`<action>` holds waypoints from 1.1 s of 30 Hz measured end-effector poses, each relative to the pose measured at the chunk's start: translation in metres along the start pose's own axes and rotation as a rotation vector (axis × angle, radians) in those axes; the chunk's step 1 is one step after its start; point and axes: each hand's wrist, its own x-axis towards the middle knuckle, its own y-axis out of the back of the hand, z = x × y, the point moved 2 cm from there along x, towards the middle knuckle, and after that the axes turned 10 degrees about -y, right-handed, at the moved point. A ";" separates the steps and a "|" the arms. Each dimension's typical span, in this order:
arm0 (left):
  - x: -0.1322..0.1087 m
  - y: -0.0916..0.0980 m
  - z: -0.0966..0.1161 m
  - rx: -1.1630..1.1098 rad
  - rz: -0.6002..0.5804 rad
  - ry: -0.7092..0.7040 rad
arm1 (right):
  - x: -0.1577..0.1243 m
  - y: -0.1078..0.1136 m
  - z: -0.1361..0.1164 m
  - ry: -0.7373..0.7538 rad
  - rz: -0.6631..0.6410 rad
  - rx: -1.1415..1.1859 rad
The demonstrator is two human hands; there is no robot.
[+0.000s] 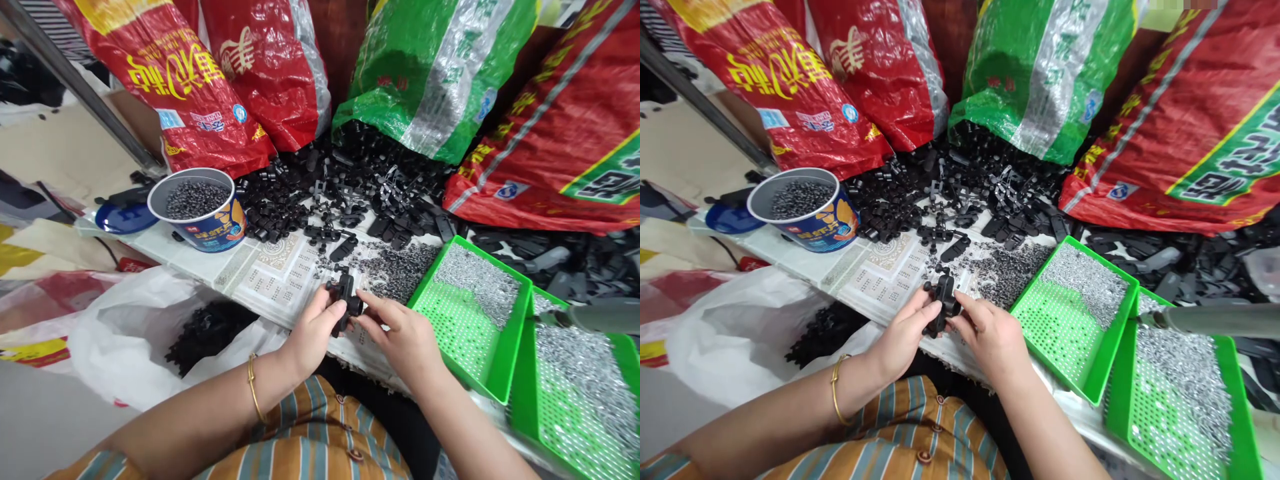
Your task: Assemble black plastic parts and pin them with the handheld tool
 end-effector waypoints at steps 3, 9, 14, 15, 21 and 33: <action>0.000 0.000 0.000 0.020 0.001 -0.020 | -0.004 -0.004 -0.004 -0.213 -0.028 0.108; 0.000 -0.006 0.000 -0.108 0.004 0.085 | -0.009 -0.006 -0.007 -0.439 -0.079 0.193; -0.002 -0.013 -0.002 -0.239 -0.009 0.164 | -0.013 -0.004 -0.007 -0.526 -0.072 0.197; -0.002 -0.015 -0.002 -0.254 -0.014 0.178 | -0.013 -0.003 -0.006 -0.537 -0.068 0.198; 0.001 -0.024 -0.010 -0.292 -0.023 0.266 | -0.018 -0.006 -0.008 -0.578 -0.031 0.247; -0.006 -0.049 -0.007 -0.107 -0.076 0.372 | -0.055 0.136 0.115 -0.782 1.157 0.116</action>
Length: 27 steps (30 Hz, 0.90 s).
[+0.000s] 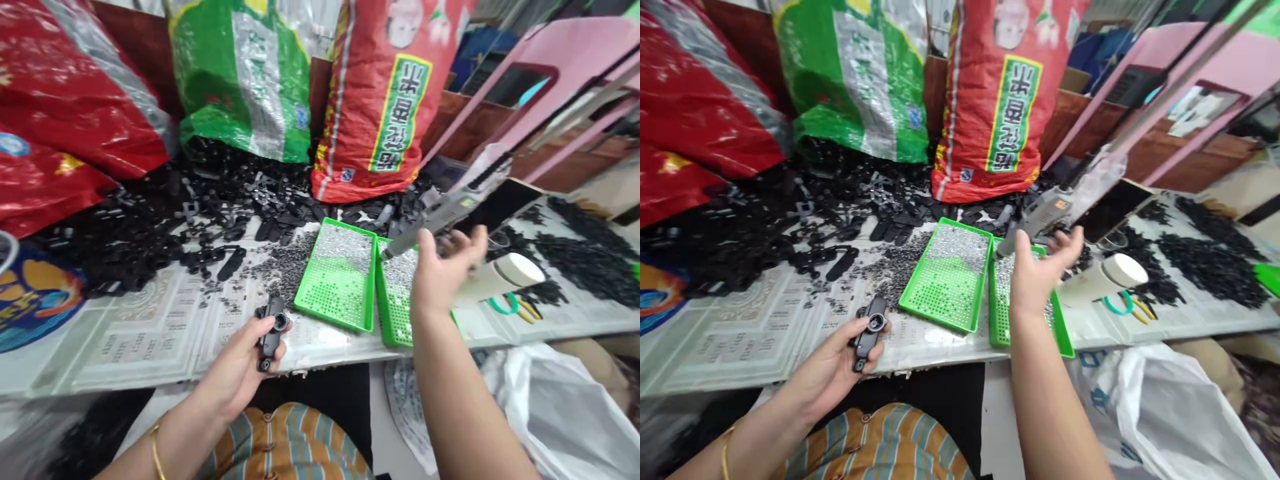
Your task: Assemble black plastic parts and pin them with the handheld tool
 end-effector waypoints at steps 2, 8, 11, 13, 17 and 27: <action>-0.002 -0.008 -0.006 0.027 -0.032 0.025 | 0.028 -0.013 0.010 -0.084 -0.099 -0.004; -0.007 -0.020 -0.012 0.080 -0.082 0.042 | 0.036 -0.011 0.007 -0.145 -0.375 0.206; -0.007 -0.023 -0.013 0.102 -0.095 0.067 | 0.019 0.020 -0.002 -0.116 -0.306 0.340; -0.006 -0.025 -0.012 0.111 -0.089 0.066 | 0.007 0.040 -0.001 -0.133 -0.260 0.377; -0.005 -0.030 -0.012 0.140 -0.068 0.044 | -0.012 0.063 0.016 -0.136 -0.221 0.413; -0.007 -0.034 -0.016 0.179 -0.067 0.045 | -0.024 0.068 0.036 -0.137 -0.264 0.525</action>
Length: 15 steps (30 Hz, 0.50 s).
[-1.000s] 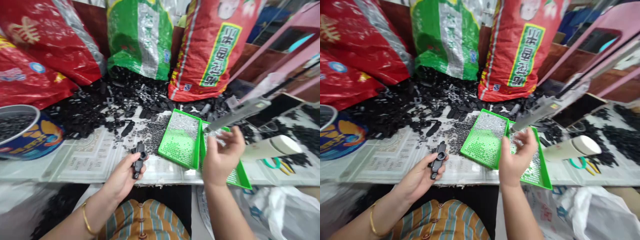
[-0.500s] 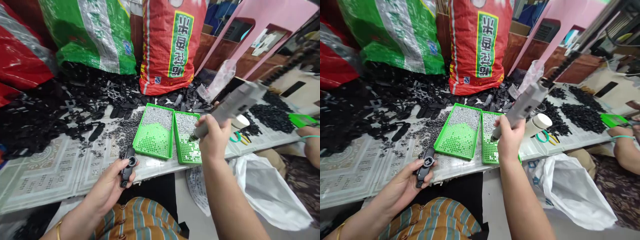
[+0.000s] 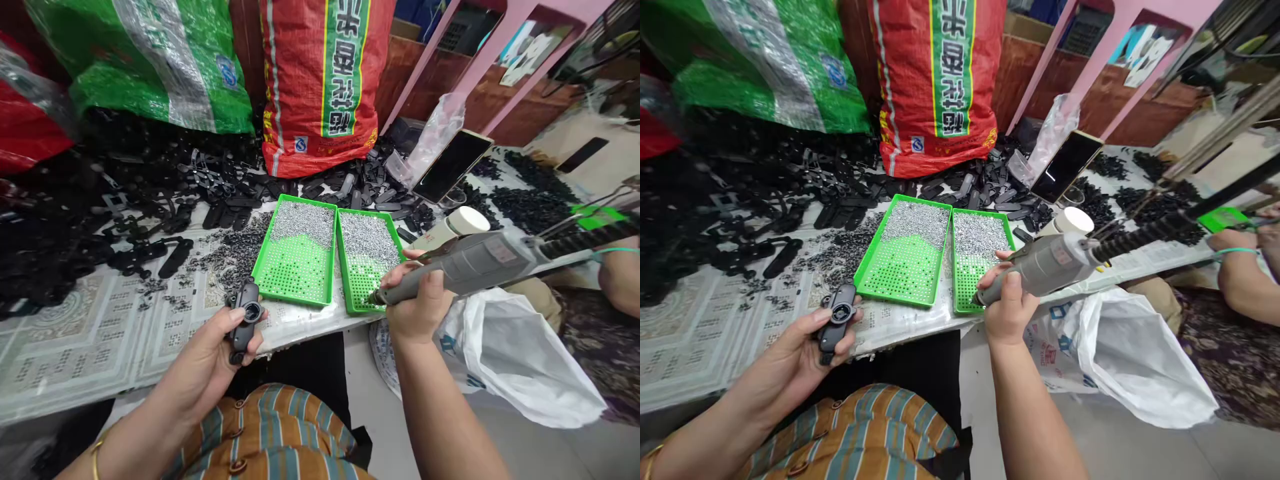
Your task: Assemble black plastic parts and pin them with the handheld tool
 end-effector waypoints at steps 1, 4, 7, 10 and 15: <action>0.000 0.000 0.001 0.000 0.009 0.001 | 0.000 0.000 0.001 0.004 -0.010 0.018; -0.002 0.001 0.002 0.004 0.003 -0.006 | 0.000 0.002 0.006 0.029 -0.007 0.044; -0.002 0.002 0.002 0.016 -0.015 -0.007 | 0.000 0.003 0.010 0.034 0.004 0.042; -0.002 0.003 0.001 0.013 -0.010 -0.007 | -0.001 0.002 0.010 0.026 -0.002 0.045; 0.000 0.004 0.000 -0.023 0.012 -0.010 | -0.004 0.001 0.007 0.025 -0.013 0.052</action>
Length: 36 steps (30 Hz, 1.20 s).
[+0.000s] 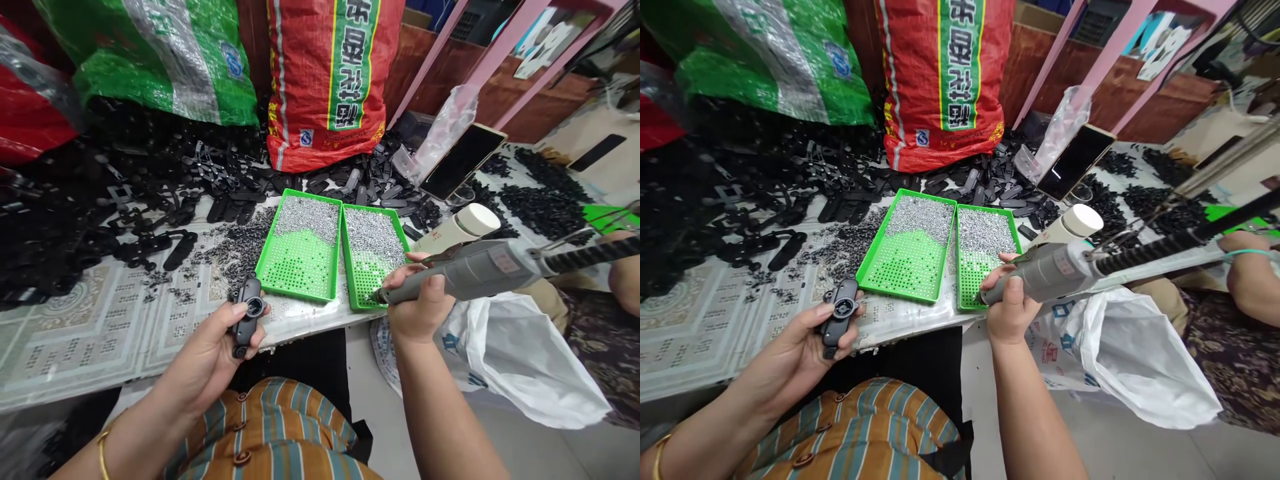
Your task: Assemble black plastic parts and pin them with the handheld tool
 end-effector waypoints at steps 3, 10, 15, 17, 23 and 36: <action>0.000 0.000 -0.001 0.009 -0.041 0.012 | -0.001 0.000 -0.001 0.020 0.015 -0.018; -0.001 -0.003 -0.001 -0.003 -0.055 0.012 | 0.000 -0.002 -0.004 0.013 0.021 0.002; 0.001 -0.008 -0.002 -0.028 -0.081 -0.018 | 0.004 -0.010 -0.024 0.041 0.029 0.091; 0.001 -0.010 -0.003 -0.037 -0.108 -0.016 | 0.003 -0.021 -0.037 0.012 0.000 0.149; 0.002 -0.011 -0.007 -0.082 -0.156 -0.030 | -0.020 -0.074 -0.068 -0.204 -0.322 0.352; 0.005 -0.006 -0.010 -0.146 -0.182 0.008 | -0.048 -0.124 -0.050 -0.308 -0.477 0.408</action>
